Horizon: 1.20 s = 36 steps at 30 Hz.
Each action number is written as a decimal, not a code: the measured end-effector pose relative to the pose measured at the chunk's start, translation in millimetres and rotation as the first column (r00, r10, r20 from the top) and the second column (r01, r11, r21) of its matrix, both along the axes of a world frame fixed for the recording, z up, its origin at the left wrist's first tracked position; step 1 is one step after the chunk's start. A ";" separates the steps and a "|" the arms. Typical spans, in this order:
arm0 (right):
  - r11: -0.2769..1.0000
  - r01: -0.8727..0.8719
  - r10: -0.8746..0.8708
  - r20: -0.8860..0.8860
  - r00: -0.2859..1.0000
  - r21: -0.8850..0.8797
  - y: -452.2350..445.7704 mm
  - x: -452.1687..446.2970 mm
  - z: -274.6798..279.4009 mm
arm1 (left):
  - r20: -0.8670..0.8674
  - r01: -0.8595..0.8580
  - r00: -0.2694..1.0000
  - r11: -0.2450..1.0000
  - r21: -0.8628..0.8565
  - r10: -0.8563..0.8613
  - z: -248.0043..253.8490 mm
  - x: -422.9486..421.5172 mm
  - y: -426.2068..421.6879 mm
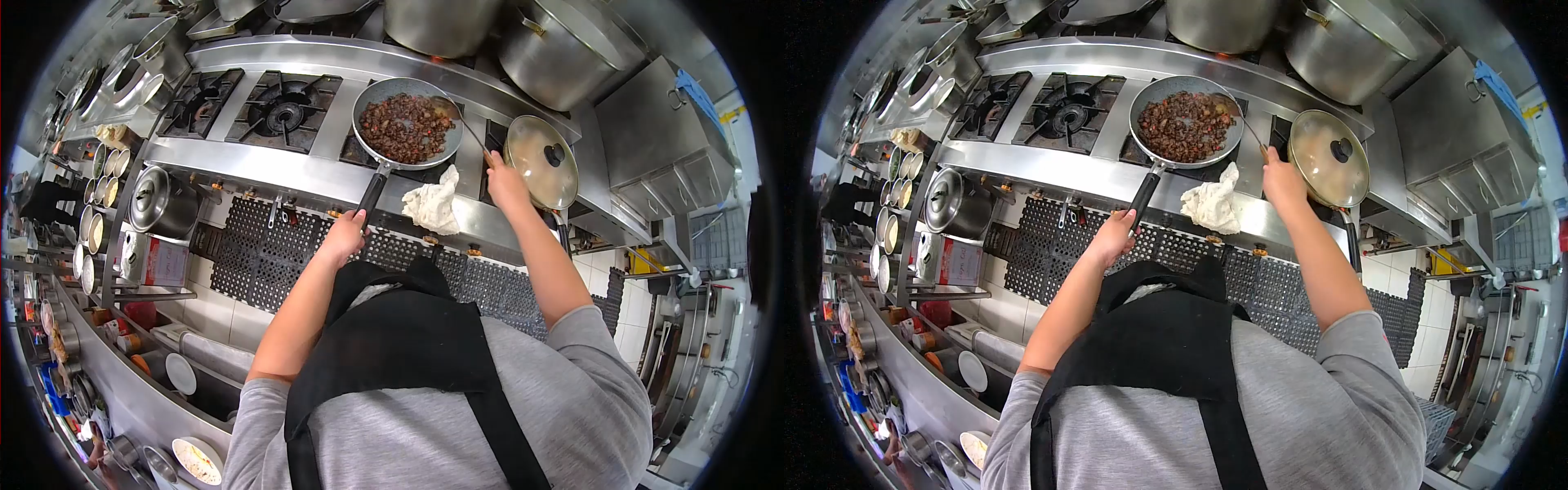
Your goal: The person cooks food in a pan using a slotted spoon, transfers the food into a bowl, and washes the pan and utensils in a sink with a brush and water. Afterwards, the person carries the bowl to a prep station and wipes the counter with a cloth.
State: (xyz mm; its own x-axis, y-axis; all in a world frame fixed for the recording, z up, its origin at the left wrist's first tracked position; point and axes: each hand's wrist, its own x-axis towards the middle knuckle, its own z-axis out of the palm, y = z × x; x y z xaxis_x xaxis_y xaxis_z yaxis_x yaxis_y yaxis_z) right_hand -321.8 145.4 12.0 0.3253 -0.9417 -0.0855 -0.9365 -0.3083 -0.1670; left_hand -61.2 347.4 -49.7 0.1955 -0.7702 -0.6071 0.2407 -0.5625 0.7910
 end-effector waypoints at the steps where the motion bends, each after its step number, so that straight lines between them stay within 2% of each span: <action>1: 0.998 0.039 -0.040 0.020 0.999 0.051 -2.0 3.0 -13.0 | -0.001 0.002 1.000 1.000 -0.002 -0.002 0.6 -0.9 -0.3; 2: 0.992 0.025 -0.038 0.109 0.993 0.120 3.1 7.7 -21.8 | -0.001 0.003 1.000 1.000 0.004 -0.003 1.9 -1.4 -0.1; 5: 0.978 -0.140 0.083 0.321 0.943 0.156 10.6 8.9 -25.0 | -0.006 0.000 1.000 1.000 0.009 0.000 3.3 0.0 0.3; 6: 0.977 -0.145 0.088 0.320 0.943 0.158 5.7 7.0 -27.2 | -0.014 0.005 1.000 1.000 0.011 -0.005 2.8 -0.3 1.2; 8: 0.990 -0.008 -0.053 0.419 0.907 0.141 -10.6 4.3 -39.4 | -0.005 0.004 1.000 1.000 0.012 -0.004 4.6 -0.9 2.4; 9: 0.990 -0.009 -0.051 0.418 0.907 0.141 -21.5 7.8 -50.1 | 0.006 0.009 1.000 1.000 0.009 -0.009 6.2 -1.5 1.7; 10: 0.971 0.006 -0.107 0.412 0.905 0.237 -24.5 19.8 -47.7 | 0.006 0.008 1.000 1.000 0.008 -0.008 6.8 -2.0 1.1; 11: 0.879 0.006 -0.258 0.466 0.846 0.476 -23.2 24.1 -44.2 | 0.006 0.005 1.000 1.000 0.015 -0.005 7.4 -2.2 0.9; 12: 0.735 0.017 -0.430 0.447 0.784 0.677 -21.9 28.7 -40.5 | 0.005 0.003 1.000 1.000 0.023 -0.003 8.1 -2.5 0.7; 13: 0.737 0.015 -0.427 0.448 0.785 0.676 -15.5 38.2 -32.8 | 0.006 0.000 1.000 1.000 0.020 0.000 7.8 -2.5 0.0; 15: 0.532 -0.094 -0.543 0.424 0.725 0.842 -7.8 48.9 -24.7 | 0.000 0.006 1.000 1.000 0.022 -0.006 6.3 -1.9 0.8; 17: 0.533 -0.129 -0.504 0.436 0.746 0.836 -0.3 39.8 -9.1 | 0.006 0.010 1.000 1.000 0.020 -0.010 6.1 -1.6 0.4; 19: 0.771 -0.141 -0.231 0.480 0.846 0.621 15.5 30.0 7.9 | 0.007 0.011 1.000 1.000 0.019 -0.011 6.1 -2.2 0.8; 20: 0.771 -0.143 -0.228 0.478 0.849 0.621 20.3 24.1 11.9 | 0.013 0.007 1.000 1.000 0.015 -0.007 7.6 -2.3 1.2; 22: 0.872 -0.234 0.013 0.459 0.889 0.430 27.8 11.2 16.7 | 0.018 0.000 1.000 1.000 0.011 0.000 7.4 -2.7 1.4; 23: 0.872 -0.237 0.016 0.458 0.889 0.429 32.1 7.0 14.5 | 0.017 0.002 1.000 1.000 0.006 -0.002 5.9 -2.3 1.2; 25: 0.919 -0.281 0.189 0.317 0.929 0.276 36.0 0.4 4.0 | 0.017 -0.001 1.000 1.000 -0.001 0.001 3.3 -2.0 1.2; 27: 0.936 -0.278 0.219 0.260 0.940 0.218 30.6 0.2 -2.6 | 0.017 -0.008 1.000 1.000 0.001 0.008 1.3 -2.8 1.9; 29: 0.973 -0.125 0.099 0.141 0.985 0.195 25.2 11.4 6.4 | 0.027 -0.006 1.000 1.000 -0.006 0.006 1.7 -3.3 1.0; 30: 0.973 -0.128 0.102 0.141 0.985 0.192 26.1 14.0 9.7 | 0.036 -0.007 0.999 1.000 -0.010 0.007 2.0 -3.4 0.7; 32: 0.969 -0.188 0.143 0.254 0.956 0.162 28.5 17.9 14.0 | 0.026 0.003 1.000 1.000 -0.007 -0.002 1.1 -3.7 0.5; 35: 0.938 -0.312 0.268 0.256 0.929 0.152 26.4 14.0 -5.5 | 0.036 0.002 0.999 1.000 0.003 -0.002 2.2 -4.6 0.1; 36: 0.957 -0.237 0.209 0.170 0.963 0.170 19.9 12.6 -6.7 | 0.034 -0.003 0.999 1.000 0.005 0.002 3.0 -4.9 0.1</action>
State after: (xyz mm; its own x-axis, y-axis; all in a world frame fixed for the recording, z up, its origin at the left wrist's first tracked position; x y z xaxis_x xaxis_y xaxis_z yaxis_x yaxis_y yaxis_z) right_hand -309.2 165.3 5.3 0.5476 -0.8155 -0.1874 -0.8076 -0.4564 -0.3735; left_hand -66.1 347.5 -46.6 0.2182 -0.7667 -0.6037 0.2148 -0.5657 0.7961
